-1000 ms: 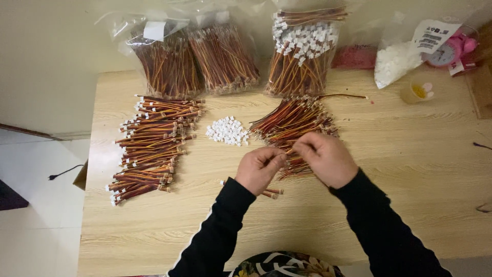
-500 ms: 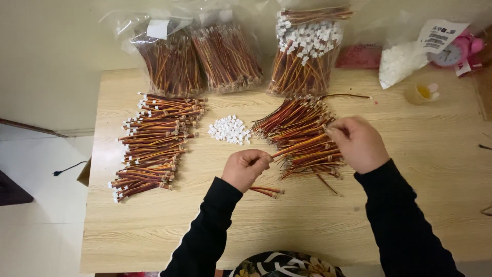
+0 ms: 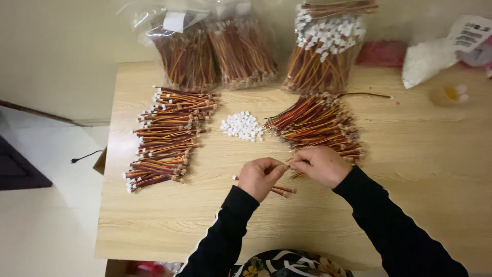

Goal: Assembling small white connectors onto the ends of thin wire bundles at a workbench.

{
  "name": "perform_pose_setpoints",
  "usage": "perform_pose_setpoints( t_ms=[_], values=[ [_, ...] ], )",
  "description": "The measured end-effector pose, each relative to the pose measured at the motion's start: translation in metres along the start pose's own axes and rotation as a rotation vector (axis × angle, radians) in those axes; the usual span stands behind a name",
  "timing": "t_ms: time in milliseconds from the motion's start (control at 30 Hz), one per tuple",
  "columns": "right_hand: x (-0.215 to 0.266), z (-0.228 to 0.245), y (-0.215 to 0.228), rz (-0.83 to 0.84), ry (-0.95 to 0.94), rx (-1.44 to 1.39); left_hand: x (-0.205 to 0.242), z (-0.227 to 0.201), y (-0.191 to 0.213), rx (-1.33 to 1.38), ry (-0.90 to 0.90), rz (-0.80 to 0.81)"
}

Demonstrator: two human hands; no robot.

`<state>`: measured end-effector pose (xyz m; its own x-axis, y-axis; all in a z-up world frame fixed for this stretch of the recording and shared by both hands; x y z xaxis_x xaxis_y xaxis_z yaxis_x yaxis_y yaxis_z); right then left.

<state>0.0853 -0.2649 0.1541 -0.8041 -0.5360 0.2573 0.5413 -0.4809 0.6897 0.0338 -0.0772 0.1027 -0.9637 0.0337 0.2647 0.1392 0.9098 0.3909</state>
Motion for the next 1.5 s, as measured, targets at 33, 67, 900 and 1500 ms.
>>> perform_pose_setpoints(
  t_ms=[33, 67, 900, 1500],
  values=[
    [-0.002, -0.006, -0.006, 0.005, 0.005, -0.003, 0.004, -0.003, 0.003, -0.002, 0.006, -0.005],
    [-0.004, -0.012, -0.012, 0.002, 0.013, -0.015, 0.008, -0.006, 0.004, -0.002, 0.031, 0.003],
    [-0.010, 0.001, 0.001, -0.085, -0.414, -0.328, -0.113, 0.076, -0.007, -0.531, 0.293, -0.066],
    [-0.019, 0.021, 0.019, -0.068, -0.215, -0.181, -0.032, 0.020, -0.020, 1.061, 0.331, -0.067]
  ],
)
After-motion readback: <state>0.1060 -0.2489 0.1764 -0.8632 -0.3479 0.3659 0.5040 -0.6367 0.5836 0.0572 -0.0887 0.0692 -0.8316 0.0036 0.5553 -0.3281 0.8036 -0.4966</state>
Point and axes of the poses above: each hand's wrist, its own x-axis away from the middle knuckle, its own y-axis out of the back of the hand, z = x × y, the point moved 1 cm from there along -x, towards the middle knuckle, and after that the axes turned 1 degree about -z, right-handed, at the moved point
